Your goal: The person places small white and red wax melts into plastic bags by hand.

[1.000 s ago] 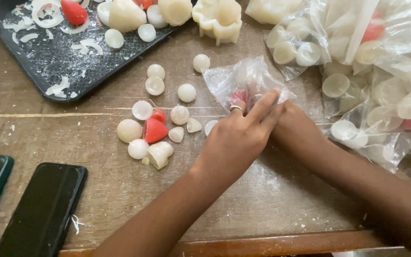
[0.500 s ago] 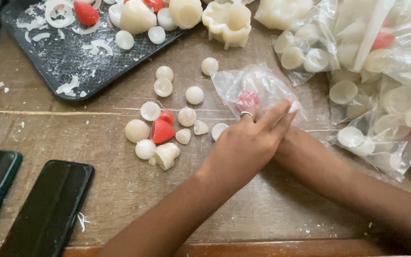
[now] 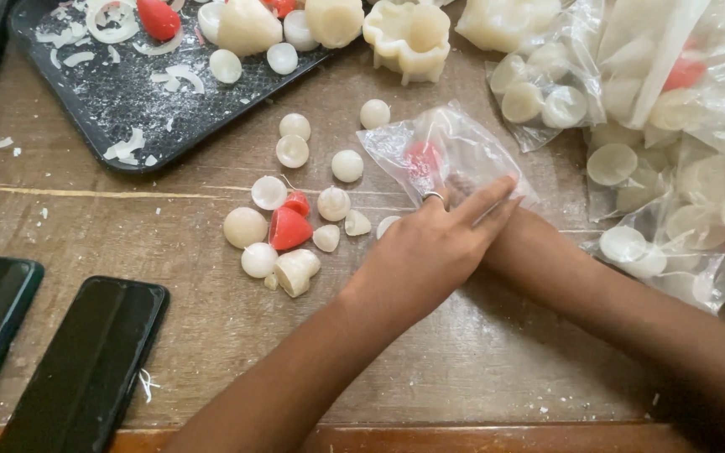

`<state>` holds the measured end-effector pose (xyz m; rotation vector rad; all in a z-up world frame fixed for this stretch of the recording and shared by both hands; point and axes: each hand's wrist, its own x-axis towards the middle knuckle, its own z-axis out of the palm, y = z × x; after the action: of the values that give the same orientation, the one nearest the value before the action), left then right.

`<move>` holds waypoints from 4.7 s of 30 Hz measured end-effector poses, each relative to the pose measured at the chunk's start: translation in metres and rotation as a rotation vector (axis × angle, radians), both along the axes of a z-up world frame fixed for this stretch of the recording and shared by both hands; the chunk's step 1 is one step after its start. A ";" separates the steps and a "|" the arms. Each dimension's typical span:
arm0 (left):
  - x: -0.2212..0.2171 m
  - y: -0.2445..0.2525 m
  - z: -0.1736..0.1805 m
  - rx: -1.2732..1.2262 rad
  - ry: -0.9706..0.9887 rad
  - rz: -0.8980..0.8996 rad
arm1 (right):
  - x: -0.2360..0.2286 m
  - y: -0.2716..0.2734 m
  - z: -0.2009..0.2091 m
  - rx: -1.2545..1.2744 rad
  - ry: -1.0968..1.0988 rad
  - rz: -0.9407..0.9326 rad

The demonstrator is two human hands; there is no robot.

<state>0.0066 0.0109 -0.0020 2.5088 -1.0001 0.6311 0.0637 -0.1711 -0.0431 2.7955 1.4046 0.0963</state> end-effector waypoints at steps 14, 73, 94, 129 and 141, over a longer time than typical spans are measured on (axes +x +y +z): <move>0.007 0.004 -0.001 0.121 0.015 0.006 | -0.024 -0.030 0.035 -0.325 0.200 -0.097; 0.009 -0.005 -0.006 -0.032 -0.150 0.093 | -0.018 0.000 0.046 0.344 -0.260 0.023; -0.001 -0.004 0.003 -0.015 -0.051 -0.015 | -0.023 -0.008 0.024 0.218 -0.139 0.029; 0.004 -0.020 -0.021 0.292 0.195 0.146 | 0.011 0.026 0.110 0.695 0.657 0.117; 0.003 0.003 0.011 -0.157 0.002 0.170 | 0.006 -0.056 0.112 0.860 0.777 -0.171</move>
<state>0.0099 0.0136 0.0092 2.4706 -0.7109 0.7268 0.0700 -0.2271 0.0685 3.9360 1.4438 -0.5947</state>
